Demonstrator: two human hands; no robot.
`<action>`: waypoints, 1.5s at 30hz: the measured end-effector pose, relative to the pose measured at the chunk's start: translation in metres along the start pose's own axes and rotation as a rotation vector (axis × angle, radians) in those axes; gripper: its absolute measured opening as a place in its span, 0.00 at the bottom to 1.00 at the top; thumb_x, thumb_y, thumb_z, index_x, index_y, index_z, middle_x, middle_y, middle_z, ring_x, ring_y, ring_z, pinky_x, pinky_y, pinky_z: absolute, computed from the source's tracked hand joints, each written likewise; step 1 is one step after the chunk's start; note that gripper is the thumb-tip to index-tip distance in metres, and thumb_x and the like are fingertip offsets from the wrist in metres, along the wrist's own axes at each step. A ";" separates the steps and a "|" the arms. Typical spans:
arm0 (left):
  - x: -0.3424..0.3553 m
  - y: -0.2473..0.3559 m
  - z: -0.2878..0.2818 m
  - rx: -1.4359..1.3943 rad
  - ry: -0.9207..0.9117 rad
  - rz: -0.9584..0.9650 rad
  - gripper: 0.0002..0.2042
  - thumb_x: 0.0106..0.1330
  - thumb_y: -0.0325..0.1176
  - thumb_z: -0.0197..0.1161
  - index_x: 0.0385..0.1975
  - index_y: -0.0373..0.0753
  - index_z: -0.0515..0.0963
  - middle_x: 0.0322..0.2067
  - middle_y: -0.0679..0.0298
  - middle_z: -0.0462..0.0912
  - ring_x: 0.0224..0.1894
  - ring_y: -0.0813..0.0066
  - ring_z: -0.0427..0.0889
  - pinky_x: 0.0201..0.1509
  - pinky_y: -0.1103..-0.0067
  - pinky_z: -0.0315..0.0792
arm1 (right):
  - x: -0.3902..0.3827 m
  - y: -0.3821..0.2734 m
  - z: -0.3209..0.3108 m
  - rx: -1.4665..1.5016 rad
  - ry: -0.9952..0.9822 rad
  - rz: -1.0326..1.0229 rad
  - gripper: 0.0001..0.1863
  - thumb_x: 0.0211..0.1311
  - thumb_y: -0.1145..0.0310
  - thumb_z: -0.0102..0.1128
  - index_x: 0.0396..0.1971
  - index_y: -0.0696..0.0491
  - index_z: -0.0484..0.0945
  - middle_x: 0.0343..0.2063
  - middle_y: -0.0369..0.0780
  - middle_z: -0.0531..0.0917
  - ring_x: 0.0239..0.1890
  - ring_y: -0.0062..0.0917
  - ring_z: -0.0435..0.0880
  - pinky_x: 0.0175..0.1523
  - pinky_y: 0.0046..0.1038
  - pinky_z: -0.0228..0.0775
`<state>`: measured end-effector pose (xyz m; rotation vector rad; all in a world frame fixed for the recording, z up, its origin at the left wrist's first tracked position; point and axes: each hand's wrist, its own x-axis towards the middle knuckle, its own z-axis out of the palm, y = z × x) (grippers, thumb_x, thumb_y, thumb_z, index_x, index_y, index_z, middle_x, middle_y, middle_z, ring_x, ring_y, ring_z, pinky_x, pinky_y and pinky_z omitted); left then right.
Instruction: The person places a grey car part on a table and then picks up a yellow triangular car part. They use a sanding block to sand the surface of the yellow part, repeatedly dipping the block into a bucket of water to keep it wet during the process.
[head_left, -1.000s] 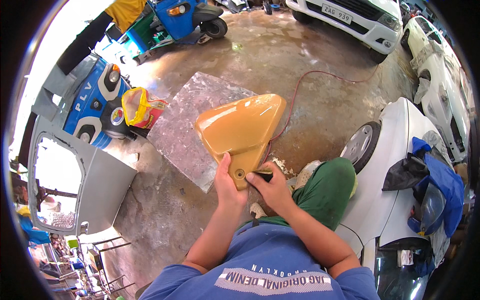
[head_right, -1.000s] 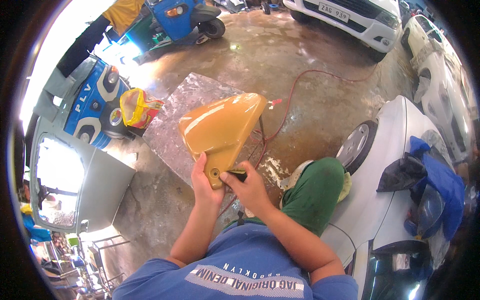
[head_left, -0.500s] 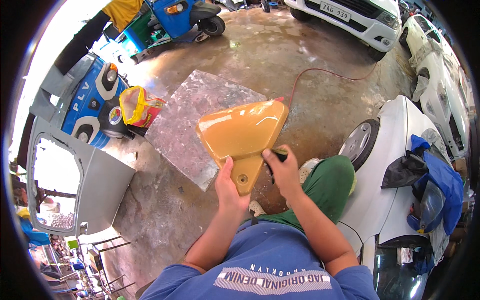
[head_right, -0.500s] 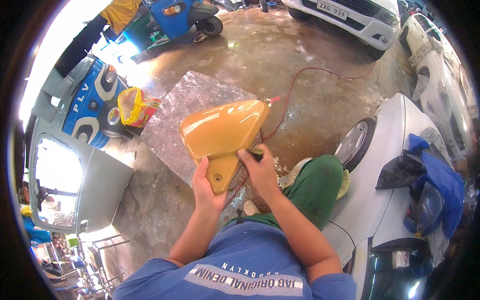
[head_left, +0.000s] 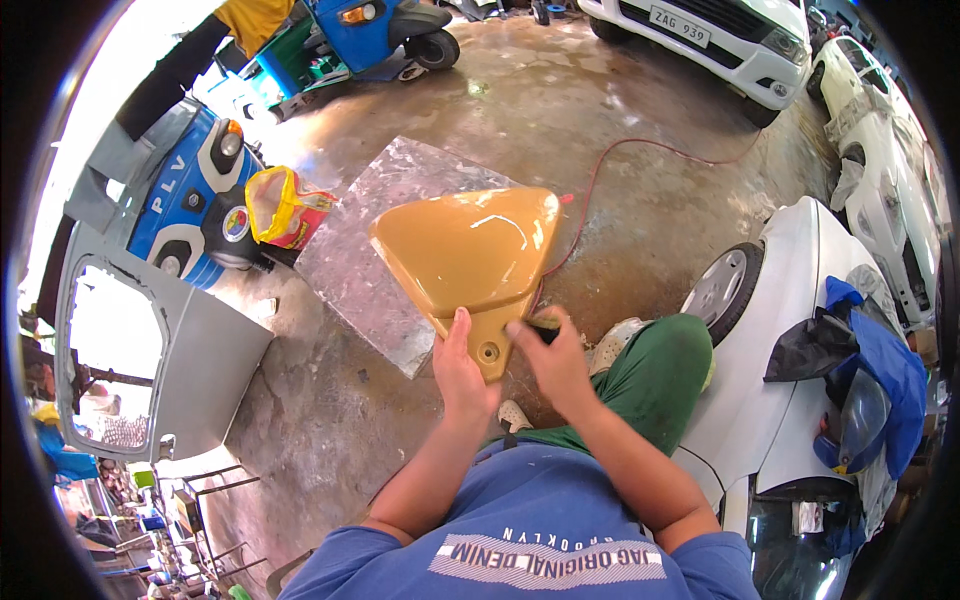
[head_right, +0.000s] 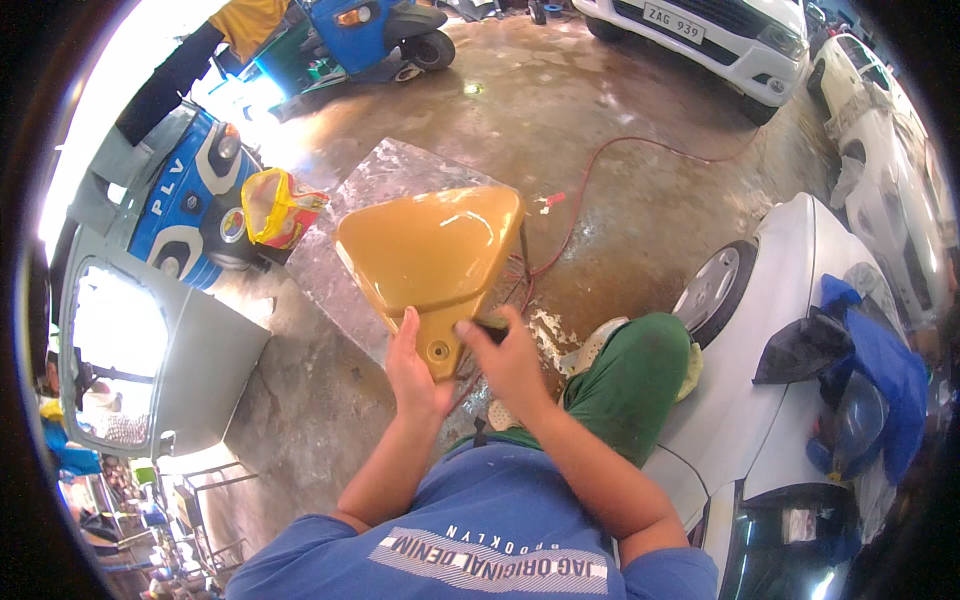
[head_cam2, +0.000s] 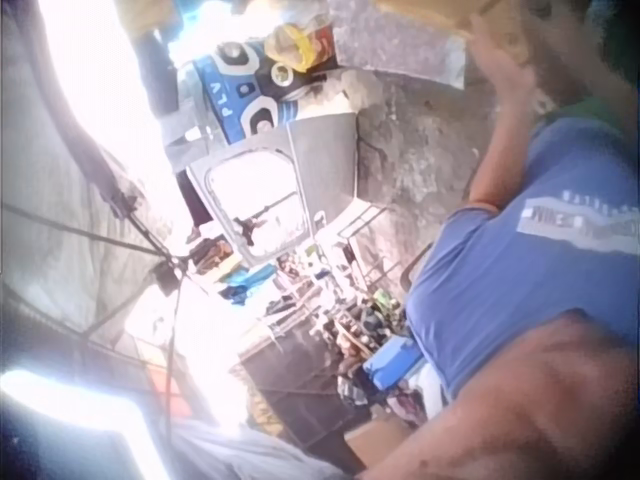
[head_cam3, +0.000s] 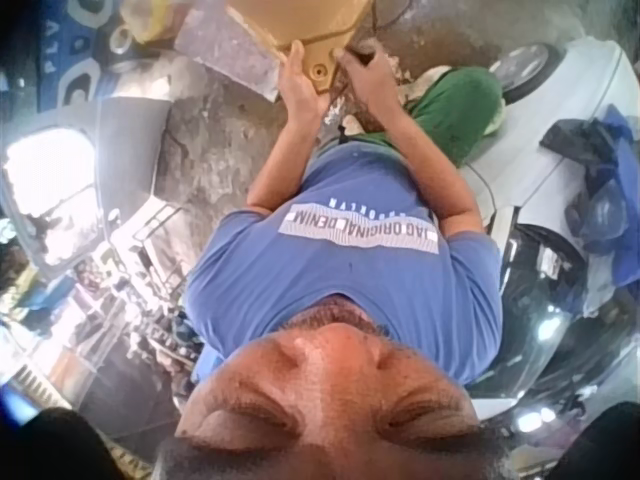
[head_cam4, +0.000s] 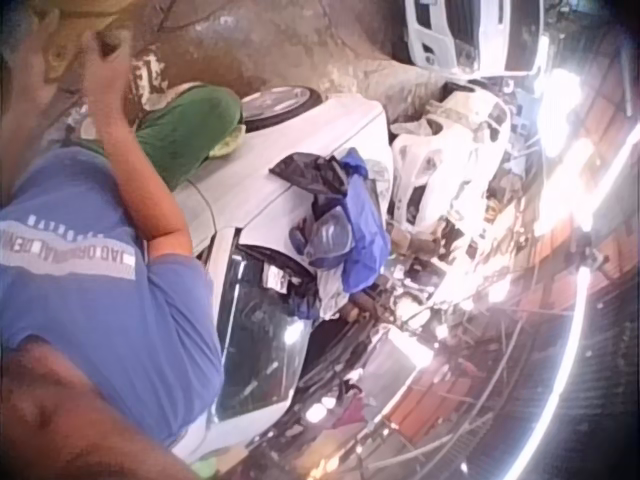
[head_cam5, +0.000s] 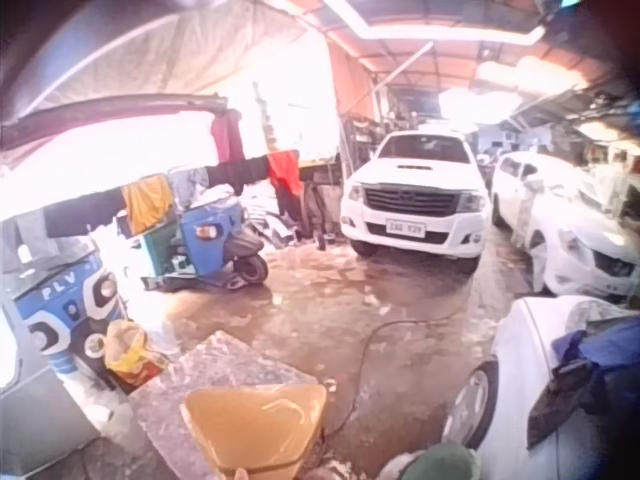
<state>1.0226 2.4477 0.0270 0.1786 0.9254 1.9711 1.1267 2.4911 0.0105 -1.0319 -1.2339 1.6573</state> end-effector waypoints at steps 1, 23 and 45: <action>0.002 -0.001 -0.001 0.028 -0.006 0.023 0.17 0.75 0.36 0.50 0.59 0.34 0.66 0.52 0.56 0.77 0.53 0.62 0.80 0.55 0.67 0.76 | -0.013 0.006 0.003 -0.033 -0.029 0.010 0.12 0.63 0.66 0.67 0.33 0.56 0.73 0.22 0.30 0.76 0.23 0.10 0.71 0.27 0.17 0.63; 0.003 0.008 0.020 0.033 -0.125 0.008 0.19 0.79 0.41 0.44 0.62 0.37 0.61 0.54 0.55 0.74 0.53 0.63 0.79 0.55 0.68 0.76 | -0.025 -0.006 -0.001 -0.178 -0.056 0.061 0.21 0.60 0.61 0.69 0.40 0.59 0.69 0.31 0.44 0.79 0.35 0.26 0.78 0.43 0.30 0.71; 0.009 0.002 -0.028 0.148 -0.146 -0.313 0.22 0.79 0.43 0.42 0.66 0.37 0.57 0.58 0.52 0.72 0.58 0.57 0.77 0.60 0.63 0.74 | -0.011 -0.006 -0.033 -0.555 0.012 -0.225 0.29 0.55 0.66 0.73 0.50 0.55 0.64 0.37 0.39 0.77 0.40 0.18 0.75 0.44 0.25 0.71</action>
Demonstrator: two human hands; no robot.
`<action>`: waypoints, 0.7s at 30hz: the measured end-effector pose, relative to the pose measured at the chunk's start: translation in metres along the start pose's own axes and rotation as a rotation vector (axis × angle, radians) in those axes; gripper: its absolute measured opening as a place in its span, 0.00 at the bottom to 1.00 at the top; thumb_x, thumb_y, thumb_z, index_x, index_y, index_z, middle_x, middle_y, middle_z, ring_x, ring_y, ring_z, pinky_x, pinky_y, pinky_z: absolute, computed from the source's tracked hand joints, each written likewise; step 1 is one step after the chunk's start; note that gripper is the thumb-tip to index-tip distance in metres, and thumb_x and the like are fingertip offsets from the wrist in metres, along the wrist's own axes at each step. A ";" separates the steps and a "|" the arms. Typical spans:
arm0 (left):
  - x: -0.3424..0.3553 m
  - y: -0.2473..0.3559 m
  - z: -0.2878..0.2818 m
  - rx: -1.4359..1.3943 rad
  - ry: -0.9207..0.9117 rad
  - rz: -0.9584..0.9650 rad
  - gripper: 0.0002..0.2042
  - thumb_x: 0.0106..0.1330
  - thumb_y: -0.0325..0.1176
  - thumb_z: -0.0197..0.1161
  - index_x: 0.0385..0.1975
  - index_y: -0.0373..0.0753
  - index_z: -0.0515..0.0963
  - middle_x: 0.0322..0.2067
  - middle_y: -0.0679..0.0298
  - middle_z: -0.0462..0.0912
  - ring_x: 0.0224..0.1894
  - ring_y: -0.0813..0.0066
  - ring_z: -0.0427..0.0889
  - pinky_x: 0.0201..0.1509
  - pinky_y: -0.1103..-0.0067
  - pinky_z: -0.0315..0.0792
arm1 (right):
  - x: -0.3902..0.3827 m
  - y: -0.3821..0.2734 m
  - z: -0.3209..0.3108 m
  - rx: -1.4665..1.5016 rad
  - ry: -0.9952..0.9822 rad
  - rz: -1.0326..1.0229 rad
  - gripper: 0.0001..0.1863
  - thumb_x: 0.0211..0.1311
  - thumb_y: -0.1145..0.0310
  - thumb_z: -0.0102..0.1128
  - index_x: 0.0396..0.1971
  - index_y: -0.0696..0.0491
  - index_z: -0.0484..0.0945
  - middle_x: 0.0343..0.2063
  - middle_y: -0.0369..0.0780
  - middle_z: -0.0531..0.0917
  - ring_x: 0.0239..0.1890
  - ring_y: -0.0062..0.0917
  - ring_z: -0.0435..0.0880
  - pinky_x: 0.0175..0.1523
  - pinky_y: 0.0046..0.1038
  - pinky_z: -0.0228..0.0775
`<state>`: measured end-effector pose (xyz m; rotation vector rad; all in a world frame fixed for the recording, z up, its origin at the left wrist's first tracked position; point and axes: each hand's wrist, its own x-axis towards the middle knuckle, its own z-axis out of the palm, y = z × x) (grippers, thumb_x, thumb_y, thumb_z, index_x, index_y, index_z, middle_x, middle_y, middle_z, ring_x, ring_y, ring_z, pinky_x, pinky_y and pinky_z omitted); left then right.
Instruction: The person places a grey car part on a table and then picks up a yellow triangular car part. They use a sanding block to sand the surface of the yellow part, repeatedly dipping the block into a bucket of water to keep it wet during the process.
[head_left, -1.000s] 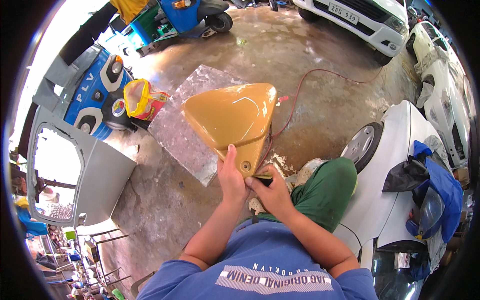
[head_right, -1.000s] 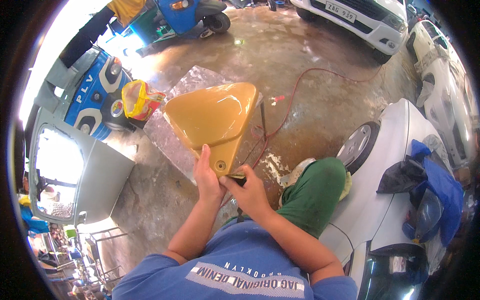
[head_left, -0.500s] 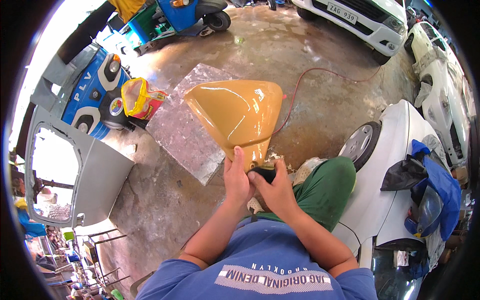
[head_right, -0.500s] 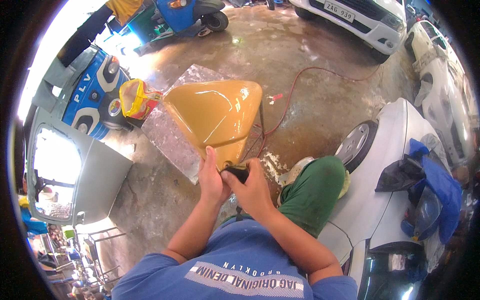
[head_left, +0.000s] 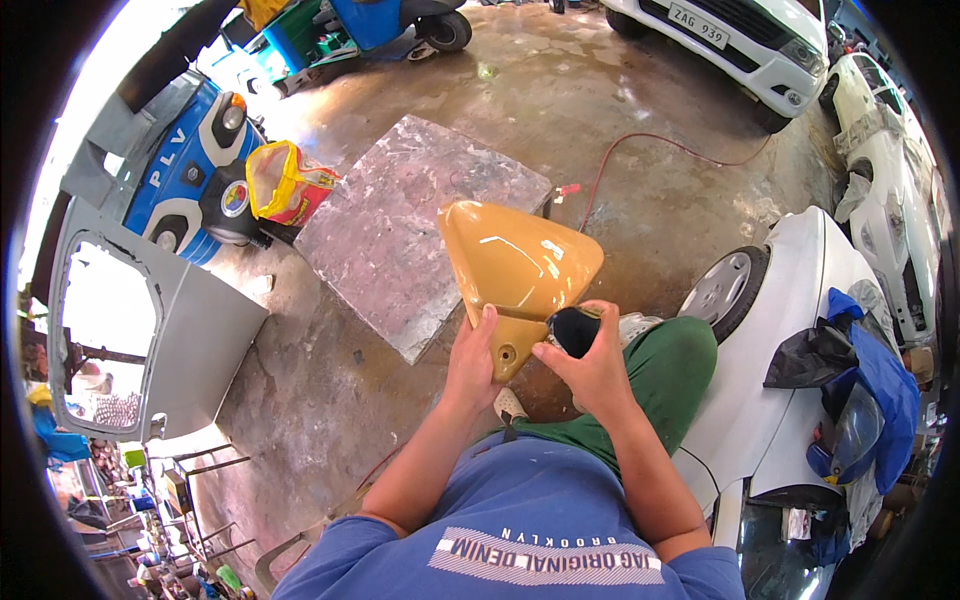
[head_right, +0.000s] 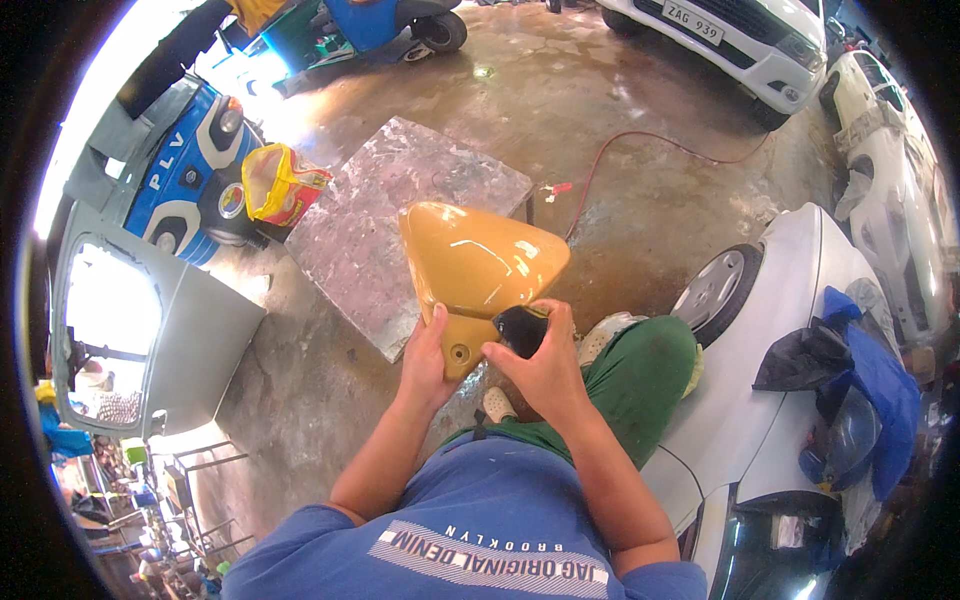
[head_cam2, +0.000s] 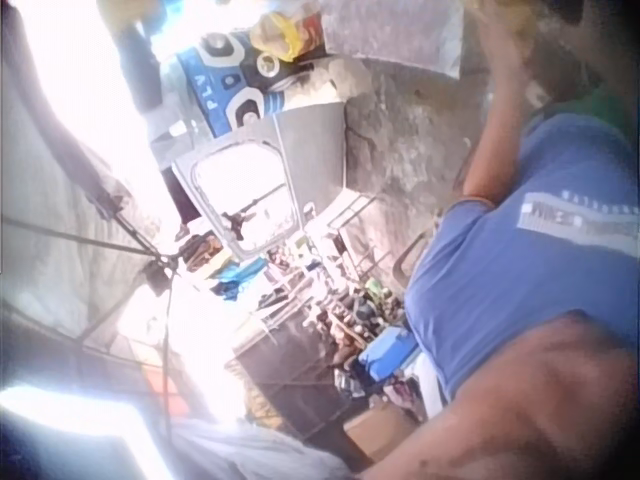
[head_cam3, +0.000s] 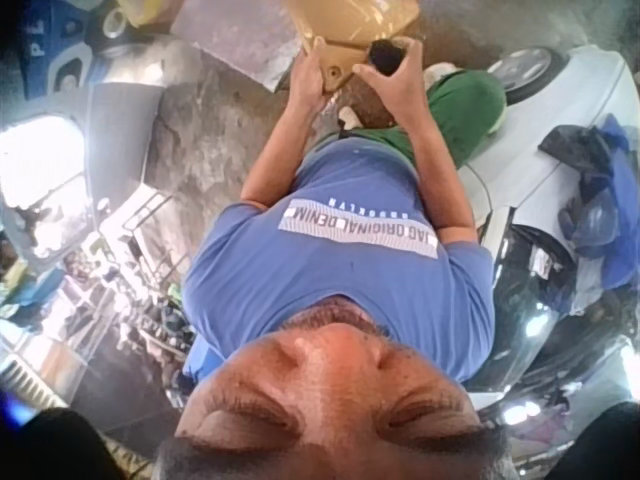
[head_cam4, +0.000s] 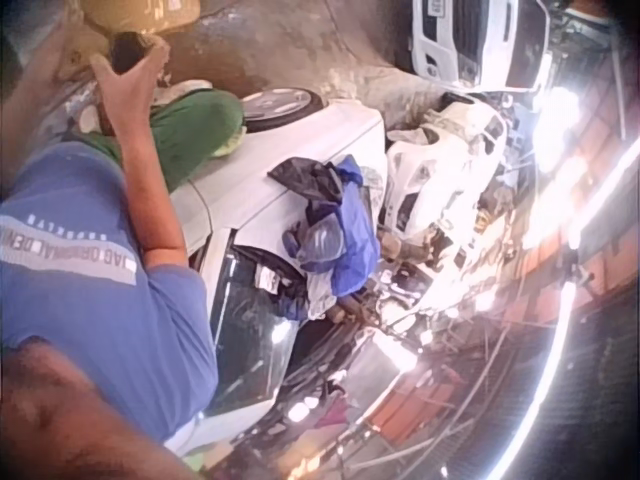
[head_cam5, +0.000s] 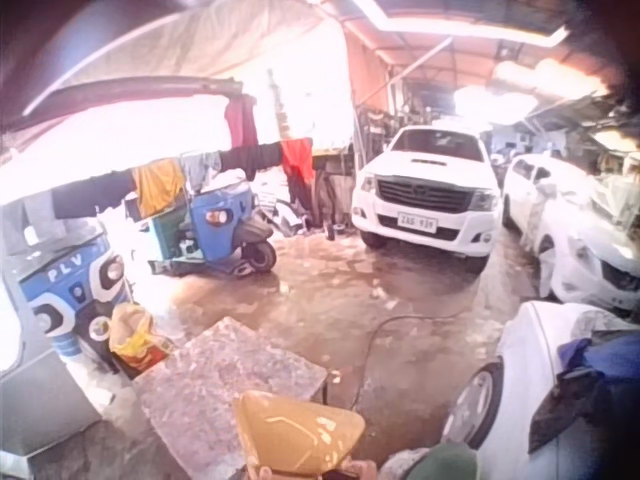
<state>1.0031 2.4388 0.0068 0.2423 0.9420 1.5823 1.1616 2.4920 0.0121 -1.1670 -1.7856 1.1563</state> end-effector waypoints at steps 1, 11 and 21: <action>0.000 -0.002 -0.003 0.004 0.028 -0.011 0.22 0.79 0.43 0.42 0.66 0.37 0.57 0.58 0.52 0.72 0.58 0.57 0.77 0.60 0.63 0.74 | -0.001 0.002 0.000 0.009 -0.054 0.022 0.26 0.56 0.66 0.72 0.49 0.55 0.65 0.38 0.38 0.77 0.40 0.18 0.75 0.44 0.25 0.72; -0.006 -0.011 -0.008 -0.007 -0.057 0.134 0.24 0.75 0.40 0.52 0.65 0.36 0.60 0.59 0.52 0.72 0.59 0.57 0.76 0.61 0.61 0.73 | 0.004 -0.003 0.016 1.008 -0.082 0.536 0.16 0.62 0.71 0.63 0.47 0.57 0.72 0.39 0.35 0.77 0.41 0.18 0.76 0.47 0.24 0.70; -0.036 0.005 -0.020 0.072 -0.355 0.226 0.25 0.67 0.27 0.59 0.64 0.38 0.64 0.61 0.57 0.72 0.63 0.61 0.72 0.66 0.62 0.68 | 0.038 -0.035 -0.028 0.602 -0.366 0.256 0.15 0.57 0.74 0.64 0.44 0.56 0.73 0.37 0.33 0.77 0.39 0.17 0.75 0.47 0.22 0.69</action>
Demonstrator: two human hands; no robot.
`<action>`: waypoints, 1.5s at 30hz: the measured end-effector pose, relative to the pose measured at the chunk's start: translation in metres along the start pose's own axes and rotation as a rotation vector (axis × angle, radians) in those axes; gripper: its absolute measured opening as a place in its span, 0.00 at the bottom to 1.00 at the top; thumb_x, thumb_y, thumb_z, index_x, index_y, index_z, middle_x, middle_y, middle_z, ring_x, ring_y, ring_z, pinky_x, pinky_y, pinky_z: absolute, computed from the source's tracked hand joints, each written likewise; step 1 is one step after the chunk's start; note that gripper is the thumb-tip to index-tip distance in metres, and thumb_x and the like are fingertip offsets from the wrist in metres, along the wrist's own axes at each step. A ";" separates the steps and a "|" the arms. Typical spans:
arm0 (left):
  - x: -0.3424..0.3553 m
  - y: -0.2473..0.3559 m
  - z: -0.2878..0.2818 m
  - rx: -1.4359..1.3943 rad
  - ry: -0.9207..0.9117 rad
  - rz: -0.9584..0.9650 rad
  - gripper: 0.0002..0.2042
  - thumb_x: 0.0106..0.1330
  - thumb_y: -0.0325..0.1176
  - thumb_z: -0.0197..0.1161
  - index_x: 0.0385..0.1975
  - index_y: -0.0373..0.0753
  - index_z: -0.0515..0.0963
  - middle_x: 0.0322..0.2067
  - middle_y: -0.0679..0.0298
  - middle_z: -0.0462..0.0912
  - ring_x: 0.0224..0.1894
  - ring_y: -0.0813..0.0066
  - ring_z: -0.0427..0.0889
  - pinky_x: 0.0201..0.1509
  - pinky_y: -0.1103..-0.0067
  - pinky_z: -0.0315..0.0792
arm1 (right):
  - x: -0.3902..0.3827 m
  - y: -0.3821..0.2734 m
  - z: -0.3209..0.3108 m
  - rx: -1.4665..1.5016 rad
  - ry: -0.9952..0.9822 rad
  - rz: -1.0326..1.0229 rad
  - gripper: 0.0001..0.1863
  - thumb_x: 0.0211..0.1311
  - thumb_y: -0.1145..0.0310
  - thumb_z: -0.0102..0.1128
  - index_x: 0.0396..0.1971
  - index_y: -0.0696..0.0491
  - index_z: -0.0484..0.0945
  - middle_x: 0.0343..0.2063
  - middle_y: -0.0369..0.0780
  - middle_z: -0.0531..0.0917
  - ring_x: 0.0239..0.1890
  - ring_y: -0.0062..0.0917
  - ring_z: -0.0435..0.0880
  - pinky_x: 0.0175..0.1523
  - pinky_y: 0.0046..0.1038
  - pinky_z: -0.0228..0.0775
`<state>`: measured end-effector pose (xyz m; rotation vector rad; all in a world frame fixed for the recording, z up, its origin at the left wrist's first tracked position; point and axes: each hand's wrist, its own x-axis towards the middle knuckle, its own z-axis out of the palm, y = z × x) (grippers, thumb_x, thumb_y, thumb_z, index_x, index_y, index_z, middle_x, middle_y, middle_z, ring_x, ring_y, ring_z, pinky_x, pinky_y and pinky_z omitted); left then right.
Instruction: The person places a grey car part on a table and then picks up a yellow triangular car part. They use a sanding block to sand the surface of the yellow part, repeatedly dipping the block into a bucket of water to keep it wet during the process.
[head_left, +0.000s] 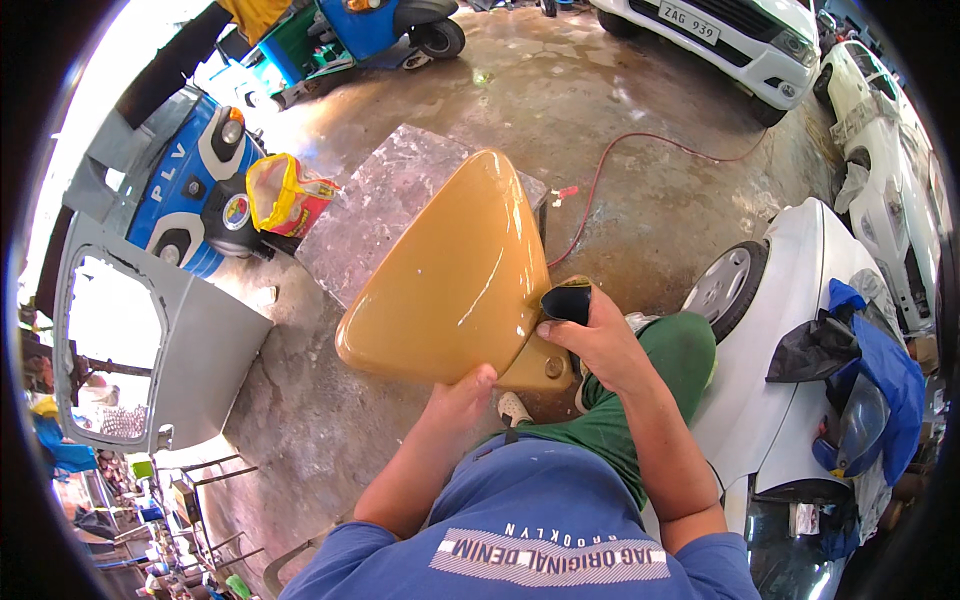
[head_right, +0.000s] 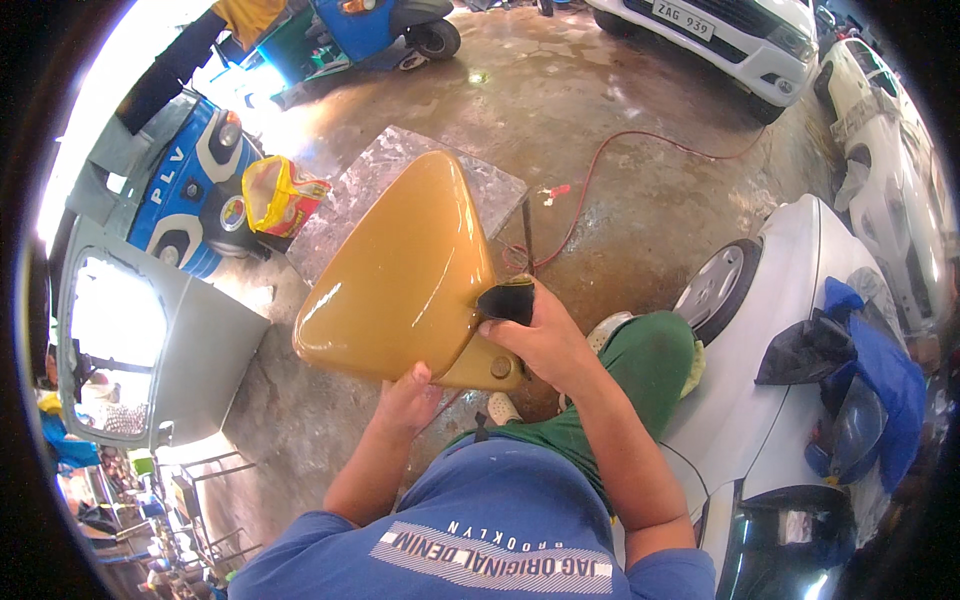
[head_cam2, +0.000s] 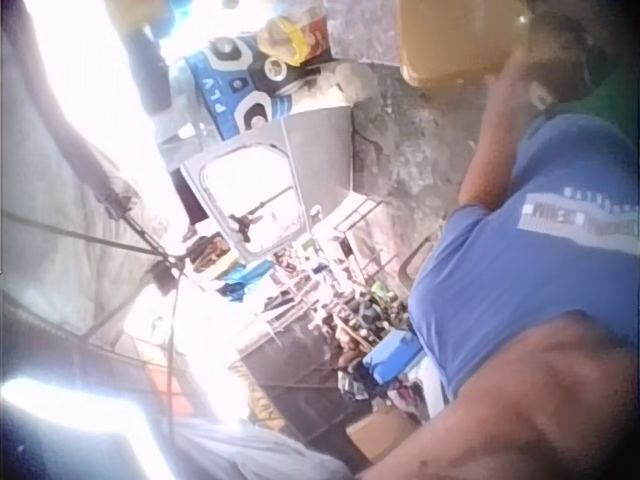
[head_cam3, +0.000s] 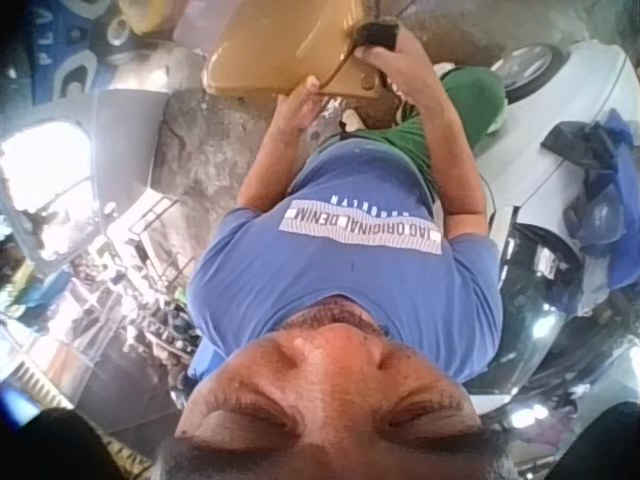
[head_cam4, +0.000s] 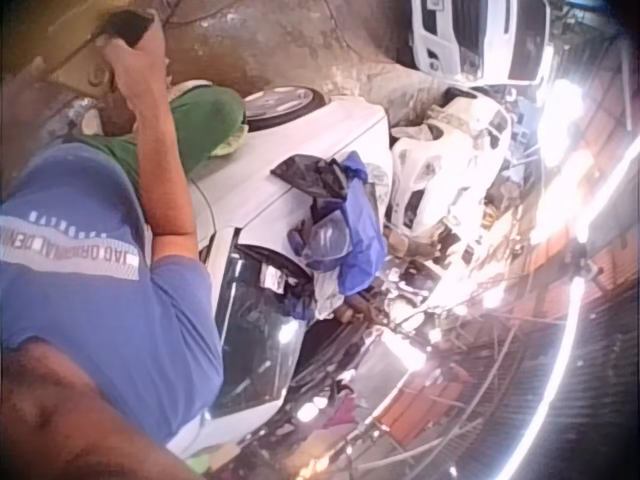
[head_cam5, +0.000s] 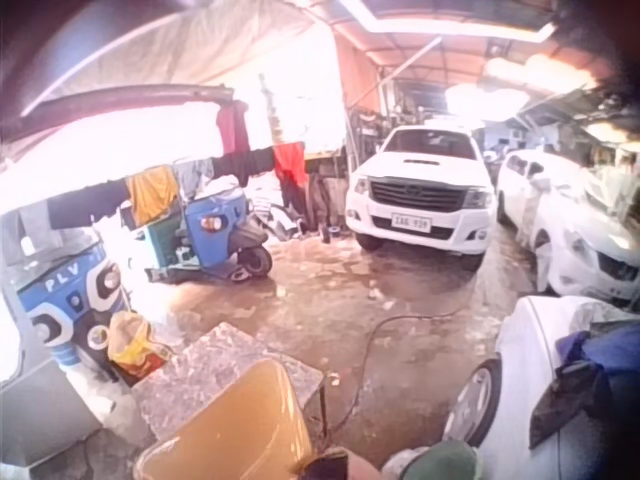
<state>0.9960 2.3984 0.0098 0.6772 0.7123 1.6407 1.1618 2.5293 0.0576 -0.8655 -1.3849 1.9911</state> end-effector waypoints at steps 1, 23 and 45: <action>0.002 0.004 0.006 0.033 0.039 0.002 0.25 0.67 0.27 0.59 0.64 0.38 0.64 0.61 0.57 0.72 0.64 0.61 0.72 0.66 0.62 0.68 | 0.001 0.000 0.000 -0.041 0.001 -0.020 0.15 0.57 0.74 0.64 0.44 0.56 0.73 0.37 0.33 0.77 0.39 0.17 0.76 0.47 0.22 0.69; 0.019 0.014 0.003 0.122 0.417 0.055 0.20 0.67 0.23 0.54 0.59 0.35 0.66 0.52 0.57 0.75 0.52 0.65 0.79 0.53 0.67 0.80 | -0.011 0.018 0.007 -0.812 0.087 -0.590 0.26 0.56 0.76 0.59 0.57 0.59 0.70 0.53 0.50 0.75 0.58 0.44 0.74 0.62 0.36 0.67; 0.007 0.021 0.009 0.266 0.467 -0.059 0.12 0.67 0.25 0.59 0.49 0.32 0.75 0.44 0.62 0.79 0.40 0.77 0.80 0.43 0.80 0.76 | -0.014 0.029 0.022 -1.484 0.009 -0.727 0.26 0.58 0.69 0.53 0.59 0.50 0.74 0.49 0.37 0.73 0.45 0.31 0.74 0.50 0.34 0.67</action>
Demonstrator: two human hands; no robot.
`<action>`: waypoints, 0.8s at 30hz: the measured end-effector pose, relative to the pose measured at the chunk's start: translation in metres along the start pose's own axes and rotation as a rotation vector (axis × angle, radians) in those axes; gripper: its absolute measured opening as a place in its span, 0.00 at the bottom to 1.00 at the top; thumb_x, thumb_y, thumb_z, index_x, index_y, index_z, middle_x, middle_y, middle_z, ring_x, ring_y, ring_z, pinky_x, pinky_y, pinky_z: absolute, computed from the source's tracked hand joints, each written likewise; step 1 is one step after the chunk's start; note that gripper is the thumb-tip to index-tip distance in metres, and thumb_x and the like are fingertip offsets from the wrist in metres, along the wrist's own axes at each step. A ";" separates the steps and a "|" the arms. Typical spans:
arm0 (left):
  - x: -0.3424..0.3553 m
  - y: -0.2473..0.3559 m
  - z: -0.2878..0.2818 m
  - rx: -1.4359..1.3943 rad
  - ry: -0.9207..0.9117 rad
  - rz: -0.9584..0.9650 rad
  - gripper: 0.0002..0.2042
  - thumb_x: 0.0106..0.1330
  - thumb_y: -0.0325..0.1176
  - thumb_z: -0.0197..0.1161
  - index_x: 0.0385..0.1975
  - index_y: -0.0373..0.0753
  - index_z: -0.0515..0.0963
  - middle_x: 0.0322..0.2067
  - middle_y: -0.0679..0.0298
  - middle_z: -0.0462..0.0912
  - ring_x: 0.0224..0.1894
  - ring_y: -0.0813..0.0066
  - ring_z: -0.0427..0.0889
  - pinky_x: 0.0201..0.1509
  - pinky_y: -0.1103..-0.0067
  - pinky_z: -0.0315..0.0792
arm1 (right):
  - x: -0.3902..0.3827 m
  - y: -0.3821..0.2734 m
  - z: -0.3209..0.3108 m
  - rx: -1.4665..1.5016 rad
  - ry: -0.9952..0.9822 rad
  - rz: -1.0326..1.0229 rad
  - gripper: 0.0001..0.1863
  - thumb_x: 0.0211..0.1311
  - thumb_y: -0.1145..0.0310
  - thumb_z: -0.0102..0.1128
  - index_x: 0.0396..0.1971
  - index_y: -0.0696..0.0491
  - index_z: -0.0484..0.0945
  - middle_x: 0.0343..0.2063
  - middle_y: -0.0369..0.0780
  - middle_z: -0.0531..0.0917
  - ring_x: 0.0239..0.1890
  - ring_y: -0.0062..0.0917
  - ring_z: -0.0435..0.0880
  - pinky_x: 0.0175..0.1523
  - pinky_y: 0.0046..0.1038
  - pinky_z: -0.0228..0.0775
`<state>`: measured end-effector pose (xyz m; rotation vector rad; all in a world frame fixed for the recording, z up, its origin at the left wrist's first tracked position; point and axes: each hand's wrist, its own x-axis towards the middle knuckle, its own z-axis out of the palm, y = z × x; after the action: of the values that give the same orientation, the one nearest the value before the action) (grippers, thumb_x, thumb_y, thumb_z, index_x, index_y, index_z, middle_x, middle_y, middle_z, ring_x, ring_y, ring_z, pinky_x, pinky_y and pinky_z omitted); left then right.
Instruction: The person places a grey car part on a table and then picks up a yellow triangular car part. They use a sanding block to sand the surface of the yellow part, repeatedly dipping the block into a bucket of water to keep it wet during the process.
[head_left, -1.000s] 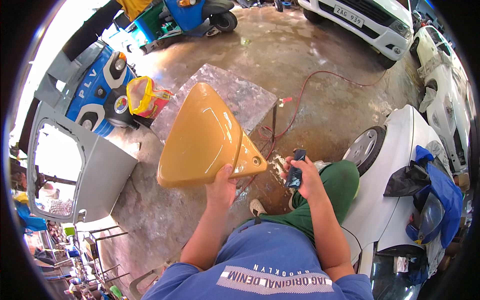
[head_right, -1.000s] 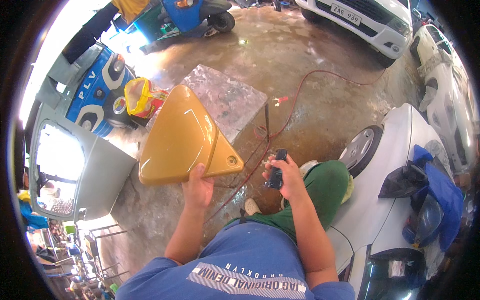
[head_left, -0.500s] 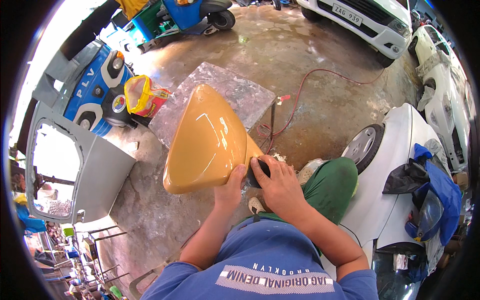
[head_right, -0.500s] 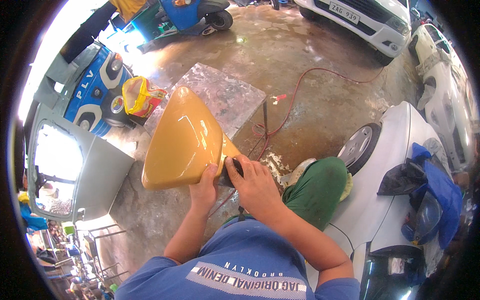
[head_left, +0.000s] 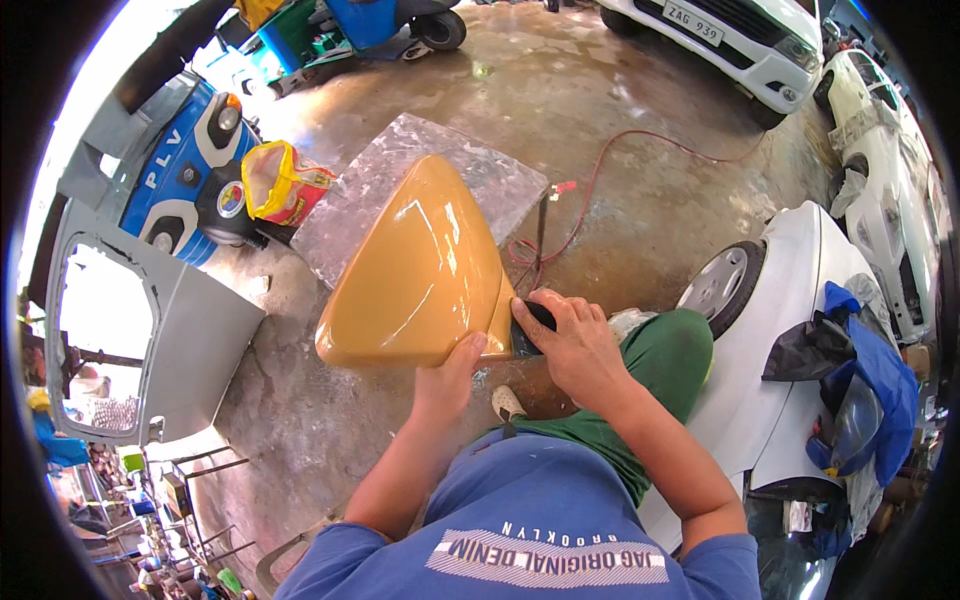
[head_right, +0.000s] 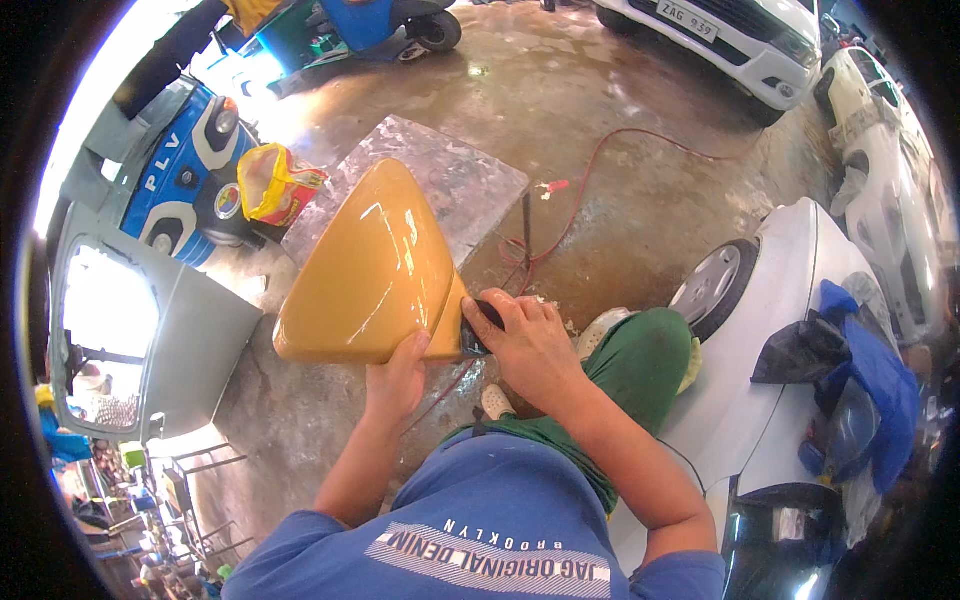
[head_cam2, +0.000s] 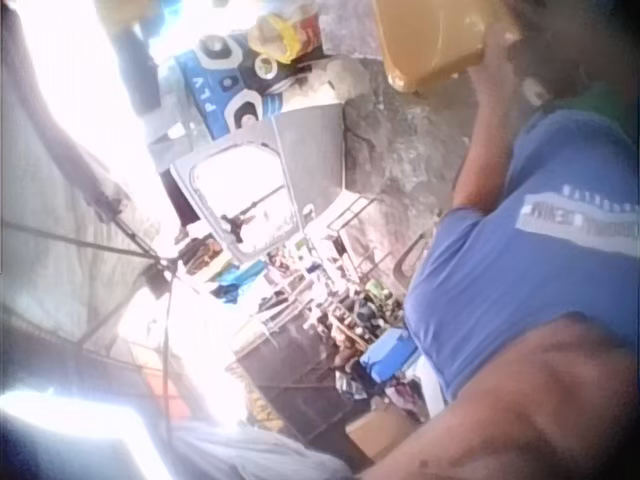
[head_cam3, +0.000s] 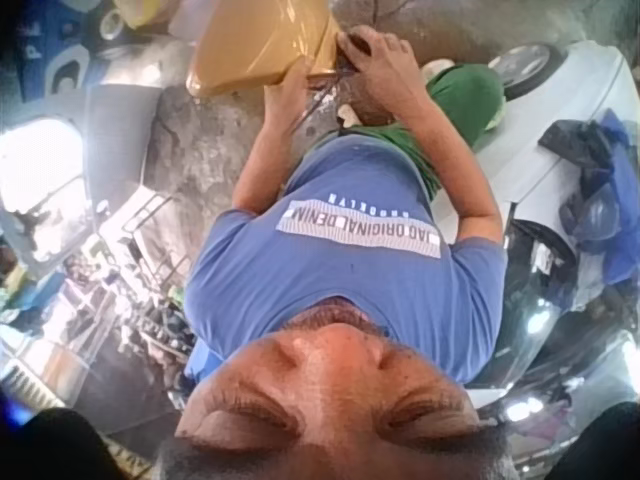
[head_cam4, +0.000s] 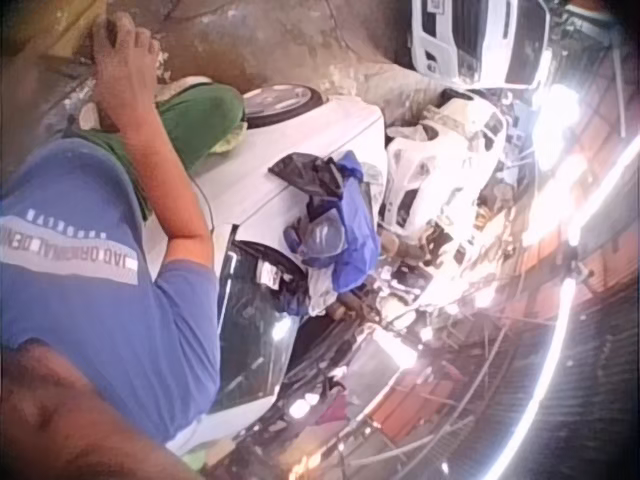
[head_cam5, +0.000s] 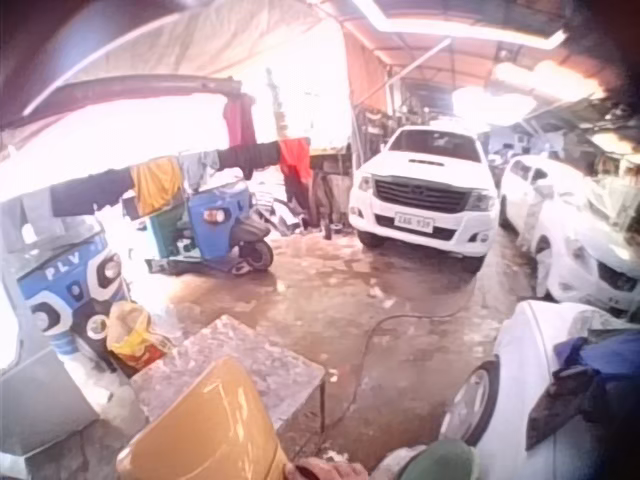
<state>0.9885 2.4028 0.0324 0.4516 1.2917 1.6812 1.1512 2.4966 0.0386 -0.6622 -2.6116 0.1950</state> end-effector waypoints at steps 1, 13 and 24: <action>0.001 0.002 -0.004 -0.005 -0.012 0.008 0.12 0.67 0.25 0.59 0.49 0.32 0.75 0.43 0.62 0.79 0.40 0.77 0.80 0.43 0.80 0.77 | -0.001 -0.003 0.001 -0.004 -0.004 -0.001 0.25 0.57 0.68 0.53 0.58 0.50 0.74 0.49 0.37 0.73 0.45 0.30 0.74 0.50 0.34 0.67; 0.007 -0.014 -0.017 0.046 -0.039 0.106 0.09 0.69 0.26 0.59 0.46 0.31 0.76 0.40 0.64 0.81 0.41 0.80 0.79 0.43 0.82 0.75 | 0.000 -0.027 0.004 0.034 0.049 -0.060 0.27 0.54 0.67 0.54 0.57 0.51 0.75 0.49 0.33 0.74 0.43 0.27 0.73 0.48 0.33 0.66; 0.002 -0.029 -0.009 0.202 0.077 0.257 0.10 0.68 0.25 0.59 0.47 0.30 0.75 0.43 0.63 0.80 0.42 0.78 0.78 0.44 0.81 0.75 | -0.009 -0.027 0.011 0.039 0.059 0.078 0.27 0.53 0.69 0.54 0.57 0.50 0.76 0.50 0.33 0.75 0.45 0.29 0.74 0.49 0.33 0.66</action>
<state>0.9935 2.3999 0.0022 0.7039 1.5196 1.7996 1.1419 2.4680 0.0324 -0.7461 -2.5214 0.2464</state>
